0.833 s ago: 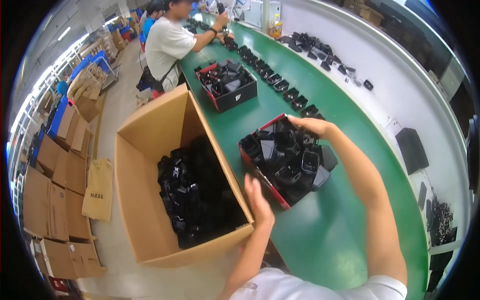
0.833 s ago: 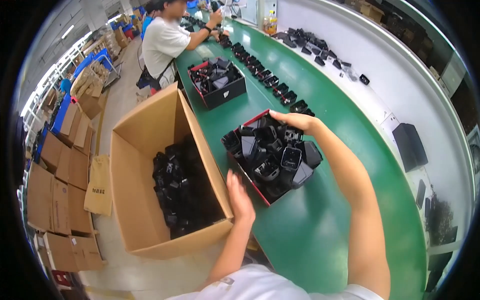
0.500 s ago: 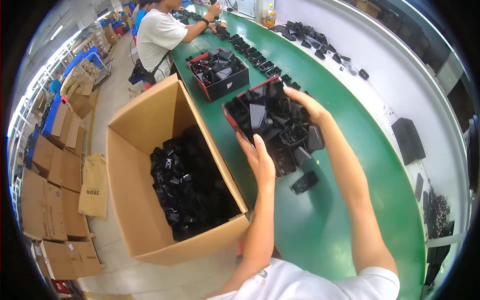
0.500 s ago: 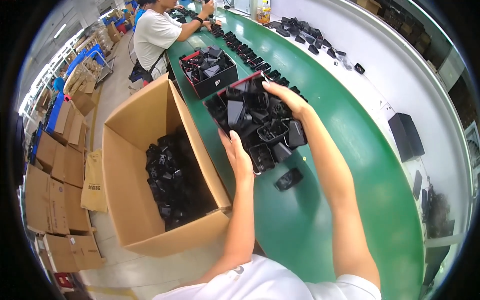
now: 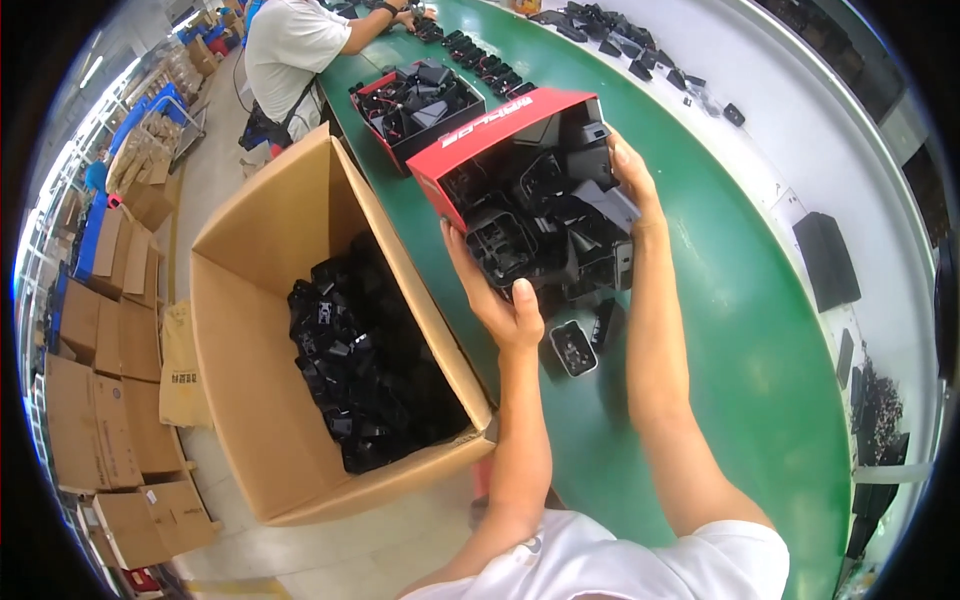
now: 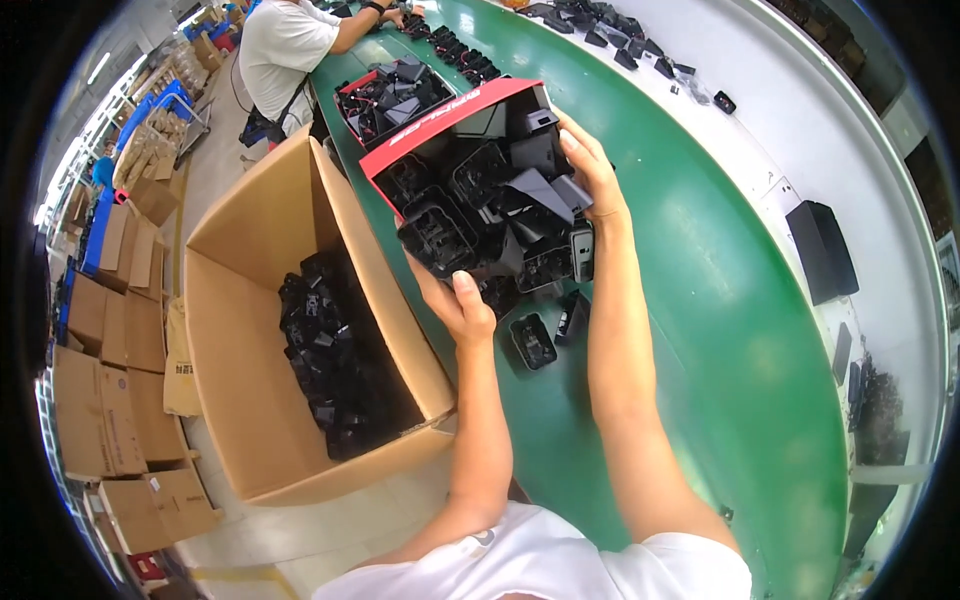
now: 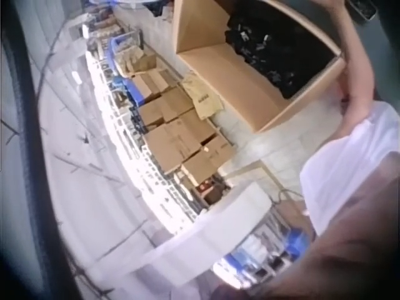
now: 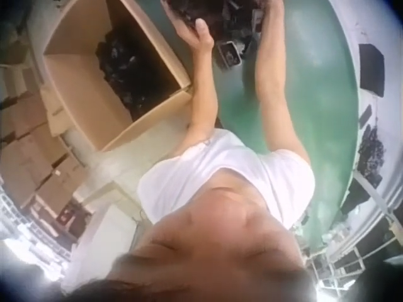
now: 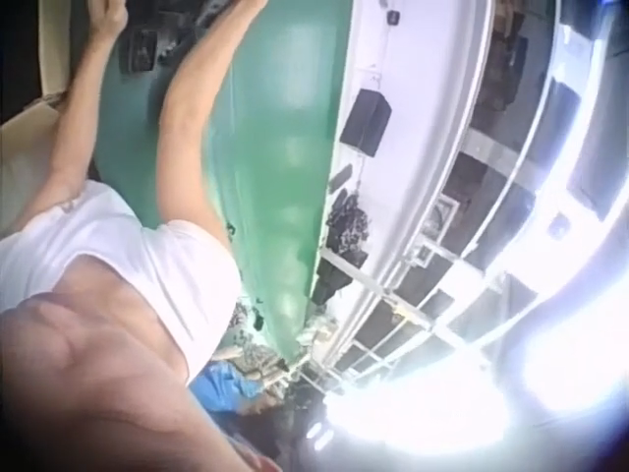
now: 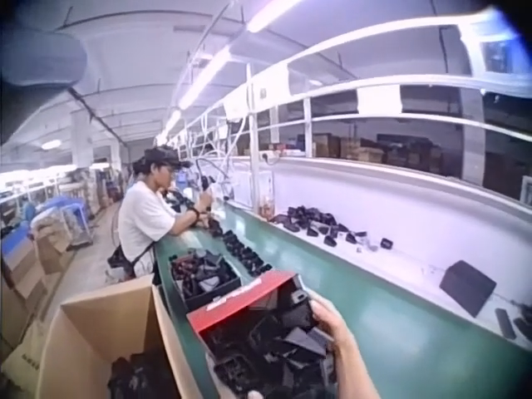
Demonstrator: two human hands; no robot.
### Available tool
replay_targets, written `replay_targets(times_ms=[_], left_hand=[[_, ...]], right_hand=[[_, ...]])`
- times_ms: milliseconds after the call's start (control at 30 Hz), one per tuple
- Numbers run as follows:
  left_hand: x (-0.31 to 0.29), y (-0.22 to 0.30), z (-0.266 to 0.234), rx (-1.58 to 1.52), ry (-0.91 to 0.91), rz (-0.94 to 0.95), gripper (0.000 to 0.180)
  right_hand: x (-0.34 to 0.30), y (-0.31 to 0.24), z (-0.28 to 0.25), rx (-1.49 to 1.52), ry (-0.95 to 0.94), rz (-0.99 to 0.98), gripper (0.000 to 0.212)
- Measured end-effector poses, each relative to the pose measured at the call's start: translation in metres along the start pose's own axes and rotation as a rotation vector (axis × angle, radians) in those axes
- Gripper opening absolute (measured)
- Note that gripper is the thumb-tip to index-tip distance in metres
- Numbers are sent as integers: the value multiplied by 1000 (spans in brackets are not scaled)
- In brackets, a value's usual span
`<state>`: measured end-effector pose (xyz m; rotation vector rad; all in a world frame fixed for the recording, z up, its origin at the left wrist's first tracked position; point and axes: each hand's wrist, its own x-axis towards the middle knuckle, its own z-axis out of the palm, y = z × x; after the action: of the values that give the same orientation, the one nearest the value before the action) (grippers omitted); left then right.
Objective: The person assembles small electronic components into plastic housings by hand, taking the components from a cardboard box and inserting them into the housings.
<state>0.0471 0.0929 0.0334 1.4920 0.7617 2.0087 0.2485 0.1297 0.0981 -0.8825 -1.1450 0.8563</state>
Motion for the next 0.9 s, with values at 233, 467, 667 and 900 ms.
replay_targets(times_ms=[233, 467, 667, 900], left_hand=[[-6, -2, 4, 89, 55, 30, 106], [-6, 7, 11, -68, -6, -9, 128], [-7, 0, 6, -12, -18, 5, 133], [-7, 1, 7, 11, 16, 67, 135]], right_hand=[[2, 45, -22, 277, 190, 42, 73], [15, 73, -64, 281, 106, 107, 81], [5, 25, 18, 417, 328, 252, 89], [33, 79, -16, 357, 147, -113, 81]])
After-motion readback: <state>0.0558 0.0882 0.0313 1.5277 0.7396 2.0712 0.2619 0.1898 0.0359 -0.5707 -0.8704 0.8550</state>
